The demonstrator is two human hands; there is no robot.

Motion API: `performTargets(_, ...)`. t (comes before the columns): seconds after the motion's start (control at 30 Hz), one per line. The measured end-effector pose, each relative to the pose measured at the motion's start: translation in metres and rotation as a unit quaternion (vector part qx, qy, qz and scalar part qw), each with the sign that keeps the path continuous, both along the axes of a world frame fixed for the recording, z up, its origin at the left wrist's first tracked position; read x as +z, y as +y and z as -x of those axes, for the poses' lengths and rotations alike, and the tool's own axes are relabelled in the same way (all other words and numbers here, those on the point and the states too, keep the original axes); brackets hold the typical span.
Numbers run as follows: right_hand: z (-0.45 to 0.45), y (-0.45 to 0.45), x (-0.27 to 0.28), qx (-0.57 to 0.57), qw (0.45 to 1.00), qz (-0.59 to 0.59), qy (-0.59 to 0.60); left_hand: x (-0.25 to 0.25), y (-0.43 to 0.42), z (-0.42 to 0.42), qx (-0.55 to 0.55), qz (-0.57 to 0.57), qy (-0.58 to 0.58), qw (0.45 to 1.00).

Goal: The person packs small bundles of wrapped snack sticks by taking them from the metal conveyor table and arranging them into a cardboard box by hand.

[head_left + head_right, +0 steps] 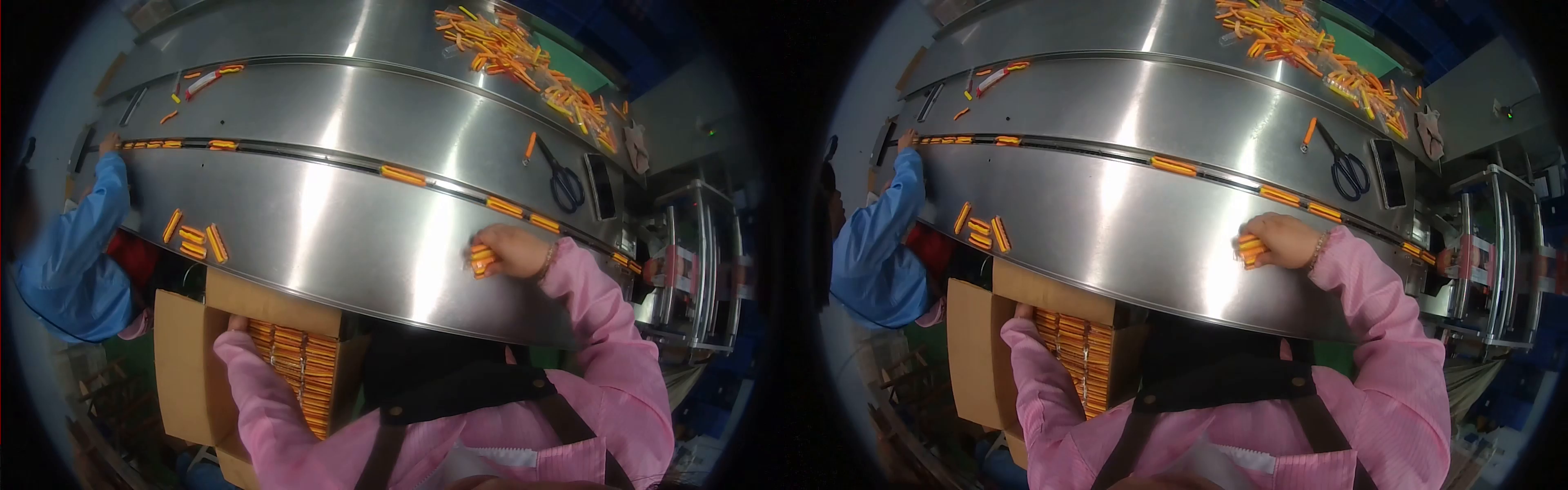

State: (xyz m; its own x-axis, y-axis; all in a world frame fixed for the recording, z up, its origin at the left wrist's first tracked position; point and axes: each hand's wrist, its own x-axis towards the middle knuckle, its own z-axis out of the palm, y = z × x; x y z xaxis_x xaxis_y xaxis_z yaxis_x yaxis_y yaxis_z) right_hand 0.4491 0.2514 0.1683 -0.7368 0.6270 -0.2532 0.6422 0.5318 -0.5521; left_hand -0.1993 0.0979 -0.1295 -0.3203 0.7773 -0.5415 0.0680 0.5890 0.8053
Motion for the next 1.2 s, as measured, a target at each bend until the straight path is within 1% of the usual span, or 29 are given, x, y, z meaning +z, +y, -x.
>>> performTargets(0.07,-0.001,-0.003,0.003,-0.003,1.0,0.001,-0.001,0.001,0.007,0.004,0.014,-0.002,-0.012,1.0)
performTargets(0.13,0.002,-0.005,0.014,-0.005,0.999,0.036,-0.023,0.004,0.014,0.01,0.027,-0.003,-0.025,0.999)
performTargets(0.27,-0.008,-0.004,0.012,-0.025,0.999,0.016,-0.033,0.006,0.006,0.008,0.054,-0.006,-0.049,0.997)
performTargets(0.33,-0.022,0.009,0.005,-0.12,0.991,0.013,0.062,0.008,-0.001,0.009,0.067,-0.007,-0.062,0.996)
performTargets(0.37,-0.029,0.018,0.006,-0.121,0.991,0.013,0.061,0.008,-0.004,0.006,0.074,-0.008,-0.068,0.995)
performTargets(0.43,-0.042,0.032,0.007,-0.217,0.975,0.04,-0.007,0.008,-0.007,-0.003,0.084,-0.007,-0.08,0.993)
performTargets(0.5,-0.048,0.03,0.007,-0.223,0.973,0.055,-0.011,0.01,-0.013,-0.011,0.093,-0.005,-0.092,0.991)
performTargets(0.57,-0.047,0.015,0.012,-0.203,0.977,0.047,0.035,0.012,-0.026,-0.005,0.103,-0.004,-0.104,0.989)
performTargets(0.6,-0.051,0.013,0.01,-0.206,0.977,0.047,0.035,0.014,-0.021,-0.007,0.108,-0.003,-0.11,0.988)
performTargets(0.67,-0.062,0.01,0.002,-0.265,0.964,-0.017,-0.01,0.018,-0.016,-0.014,0.132,-0.002,-0.102,0.986)
performTargets(0.7,-0.068,0.012,0.001,-0.267,0.964,-0.017,-0.008,0.019,-0.015,-0.017,0.13,-0.002,-0.101,0.986)
performTargets(0.77,-0.083,0.026,0.0,-0.276,0.961,0.0,-0.022,0.02,-0.015,-0.021,0.125,-0.036,-0.057,0.99)
performTargets(0.8,-0.092,0.031,-0.003,-0.24,0.967,-0.052,-0.06,0.02,-0.014,-0.022,0.123,-0.037,-0.056,0.99)
performTargets(0.83,-0.099,0.033,-0.006,-0.242,0.967,-0.052,-0.059,0.02,-0.013,-0.023,0.116,-0.064,-0.044,0.99)
performTargets(0.87,-0.106,0.033,-0.01,-0.263,0.959,-0.065,-0.085,0.021,-0.013,-0.024,0.108,-0.091,-0.031,0.99)
performTargets(0.9,-0.112,0.034,-0.012,-0.284,0.949,-0.077,-0.11,0.024,-0.012,-0.026,0.106,-0.092,-0.03,0.99)
performTargets(0.93,-0.119,0.034,-0.016,-0.271,0.951,-0.092,-0.114,0.027,-0.012,-0.028,0.11,-0.107,-0.05,0.987)
performTargets(0.97,-0.127,0.033,-0.018,-0.273,0.951,-0.092,-0.113,0.03,-0.011,-0.03,0.114,-0.122,-0.07,0.983)
performTargets(1.0,-0.131,0.031,-0.017,-0.307,0.941,-0.112,-0.095,0.035,-0.01,-0.034,0.112,-0.123,-0.069,0.984)
performTargets(1.03,-0.135,0.029,-0.016,-0.339,0.928,-0.131,-0.077,0.039,-0.008,-0.039,0.125,-0.136,-0.036,0.982)
performTargets(1.07,-0.139,0.027,-0.014,-0.341,0.928,-0.131,-0.075,0.044,-0.007,-0.044,0.137,-0.149,-0.004,0.979)
performTargets(1.1,-0.141,0.024,-0.008,-0.384,0.911,-0.136,-0.059,0.047,-0.008,-0.043,0.135,-0.15,-0.003,0.979)
performTargets(1.13,-0.142,0.021,-0.001,-0.426,0.893,-0.14,-0.043,0.051,-0.01,-0.043,0.115,-0.118,0.098,0.981)
performTargets(1.17,-0.141,0.019,0.005,-0.428,0.892,-0.14,-0.042,0.055,-0.013,-0.043,0.094,-0.086,0.197,0.972)
performTargets(1.2,-0.128,0.02,0.011,-0.404,0.909,-0.106,-0.019,0.062,-0.017,-0.043,0.095,-0.089,0.201,0.971)
